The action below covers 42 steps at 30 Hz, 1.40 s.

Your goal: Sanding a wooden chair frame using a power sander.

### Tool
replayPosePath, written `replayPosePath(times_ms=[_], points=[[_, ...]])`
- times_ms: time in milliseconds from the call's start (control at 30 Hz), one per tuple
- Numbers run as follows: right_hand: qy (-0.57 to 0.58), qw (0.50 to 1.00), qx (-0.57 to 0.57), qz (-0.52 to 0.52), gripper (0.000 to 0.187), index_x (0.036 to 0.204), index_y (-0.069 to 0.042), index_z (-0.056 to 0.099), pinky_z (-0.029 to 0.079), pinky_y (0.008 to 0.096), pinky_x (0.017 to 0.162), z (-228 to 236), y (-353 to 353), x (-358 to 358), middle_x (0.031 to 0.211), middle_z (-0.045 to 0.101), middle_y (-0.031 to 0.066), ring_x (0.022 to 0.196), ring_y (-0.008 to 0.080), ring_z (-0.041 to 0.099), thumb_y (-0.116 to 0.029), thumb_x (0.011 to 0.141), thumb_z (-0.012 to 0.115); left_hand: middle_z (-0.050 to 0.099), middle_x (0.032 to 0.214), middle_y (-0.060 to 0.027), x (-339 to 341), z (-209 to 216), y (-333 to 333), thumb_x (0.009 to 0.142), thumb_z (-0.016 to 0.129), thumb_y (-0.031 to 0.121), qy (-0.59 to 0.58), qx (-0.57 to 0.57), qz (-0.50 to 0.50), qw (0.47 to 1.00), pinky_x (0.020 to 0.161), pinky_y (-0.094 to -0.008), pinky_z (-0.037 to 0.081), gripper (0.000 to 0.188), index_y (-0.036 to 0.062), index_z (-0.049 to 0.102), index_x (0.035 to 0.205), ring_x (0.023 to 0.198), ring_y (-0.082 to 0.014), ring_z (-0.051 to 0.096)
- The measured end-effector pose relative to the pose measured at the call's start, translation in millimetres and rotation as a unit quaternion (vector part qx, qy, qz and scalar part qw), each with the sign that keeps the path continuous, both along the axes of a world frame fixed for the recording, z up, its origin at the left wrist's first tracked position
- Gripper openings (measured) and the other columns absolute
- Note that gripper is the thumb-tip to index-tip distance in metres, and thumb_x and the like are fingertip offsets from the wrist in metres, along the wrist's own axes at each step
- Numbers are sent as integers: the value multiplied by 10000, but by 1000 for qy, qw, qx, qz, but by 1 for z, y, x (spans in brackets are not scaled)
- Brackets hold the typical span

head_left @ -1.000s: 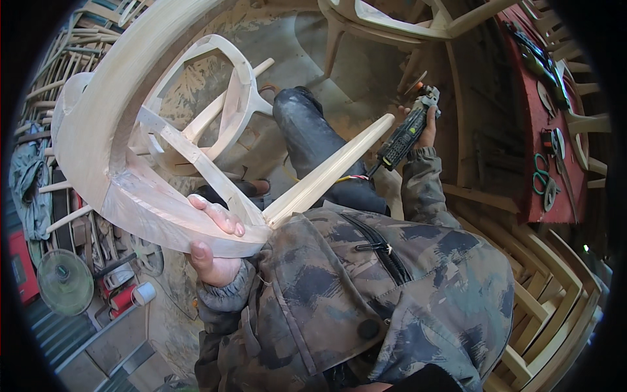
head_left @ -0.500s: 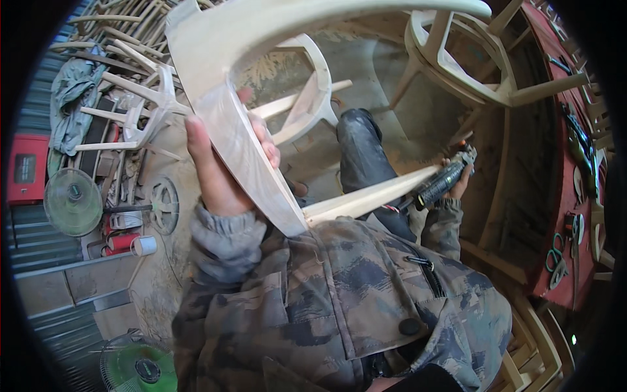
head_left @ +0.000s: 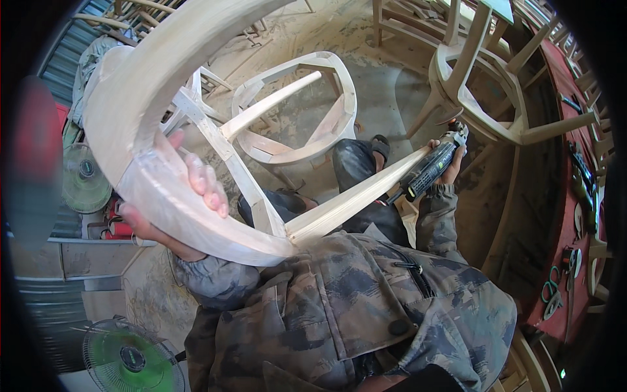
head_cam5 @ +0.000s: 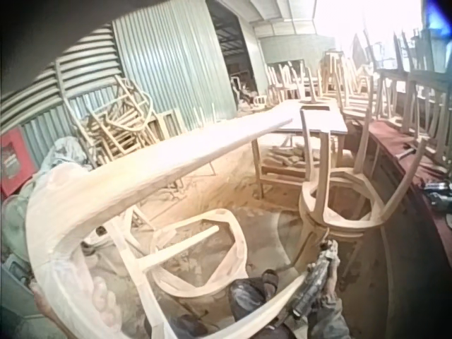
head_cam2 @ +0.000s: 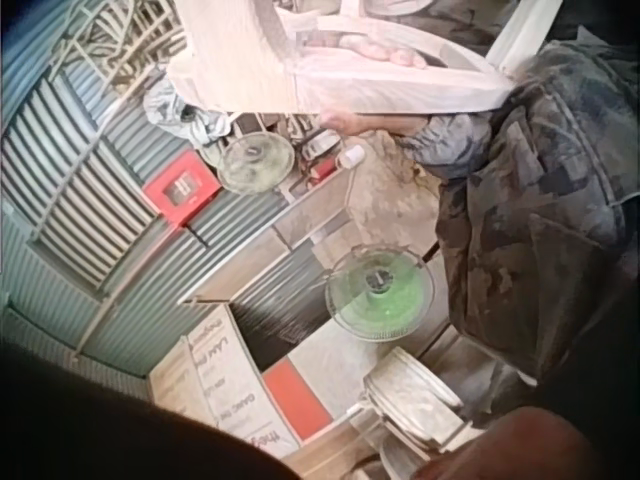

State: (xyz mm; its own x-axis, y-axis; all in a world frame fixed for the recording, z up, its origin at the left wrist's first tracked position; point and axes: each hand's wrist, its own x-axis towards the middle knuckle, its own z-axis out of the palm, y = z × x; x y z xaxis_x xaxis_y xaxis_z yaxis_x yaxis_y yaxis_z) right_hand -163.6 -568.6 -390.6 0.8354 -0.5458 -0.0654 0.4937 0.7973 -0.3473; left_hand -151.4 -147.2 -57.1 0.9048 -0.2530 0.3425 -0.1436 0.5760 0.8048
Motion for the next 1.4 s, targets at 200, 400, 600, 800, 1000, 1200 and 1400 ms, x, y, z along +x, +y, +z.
replayPosePath(times_ms=[200, 400, 600, 800, 1000, 1200, 1400], points=[[-4, 999, -45, -8, 680, 1180, 31, 516, 503, 419, 973, 17, -12, 39, 919, 667, 180, 911, 303, 652, -603, 935, 542, 510, 830, -119, 30, -19, 26, 758, 556, 817, -50, -11, -34, 998, 454, -302, 487, 1159, -74, 273, 1442, 617, -195, 532], [46, 997, -66, -17, 640, 1216, -27, 529, 505, 446, 934, 26, -39, 49, 938, 663, 146, 943, 296, 641, -606, 944, 523, 485, 843, -119, 60, -50, 16, 752, 633, 764, -37, -51, -33, 997, 460, -280, 477, 1135, -49, 270, 1455, 648, -197, 529], [-51, 982, -176, -30, 666, 1357, -75, 440, 474, 488, 949, 82, -57, 45, 1048, 621, 166, 991, 329, 604, -604, 957, 491, 495, 884, -124, 44, -62, 43, 727, 635, 796, -106, -110, -107, 982, 482, -316, 481, 1196, -73, 263, 1459, 683, -213, 534], [0, 974, -224, -32, 704, 1284, -62, 510, 483, 565, 965, 110, -117, -12, 1053, 648, 190, 1081, 394, 610, -623, 872, 618, 522, 888, -148, 42, -78, 5, 685, 546, 898, -71, -165, -79, 981, 500, -330, 529, 1262, -67, 279, 1454, 676, -228, 569], [119, 952, -268, 91, 534, 1228, -55, 539, 544, 408, 816, 214, -80, -131, 990, 646, 144, 891, 272, 658, -489, 930, 628, 518, 957, -184, 26, -105, -16, 688, 620, 844, -128, -97, -77, 984, 572, -363, 542, 1276, -97, 236, 1460, 727, -267, 573], [390, 709, -563, 165, 527, 1287, -11, 507, 550, 288, 700, 236, 37, -139, 1035, 651, 114, 823, 162, 661, -198, 860, 755, 532, 1003, -196, 4, -95, -19, 662, 710, 789, -32, 12, 40, 999, 620, -384, 549, 1294, -90, 212, 1472, 765, -277, 601], [333, 529, -759, 183, 941, 1419, 7, 329, 484, 396, 1004, 207, 117, -106, 1235, 602, 243, 1155, 314, 612, -378, 738, 851, 498, 1097, -179, 30, -110, -9, 668, 703, 793, -120, -81, -192, 971, 756, -423, 505, 1312, -35, 142, 1517, 901, -289, 564]])
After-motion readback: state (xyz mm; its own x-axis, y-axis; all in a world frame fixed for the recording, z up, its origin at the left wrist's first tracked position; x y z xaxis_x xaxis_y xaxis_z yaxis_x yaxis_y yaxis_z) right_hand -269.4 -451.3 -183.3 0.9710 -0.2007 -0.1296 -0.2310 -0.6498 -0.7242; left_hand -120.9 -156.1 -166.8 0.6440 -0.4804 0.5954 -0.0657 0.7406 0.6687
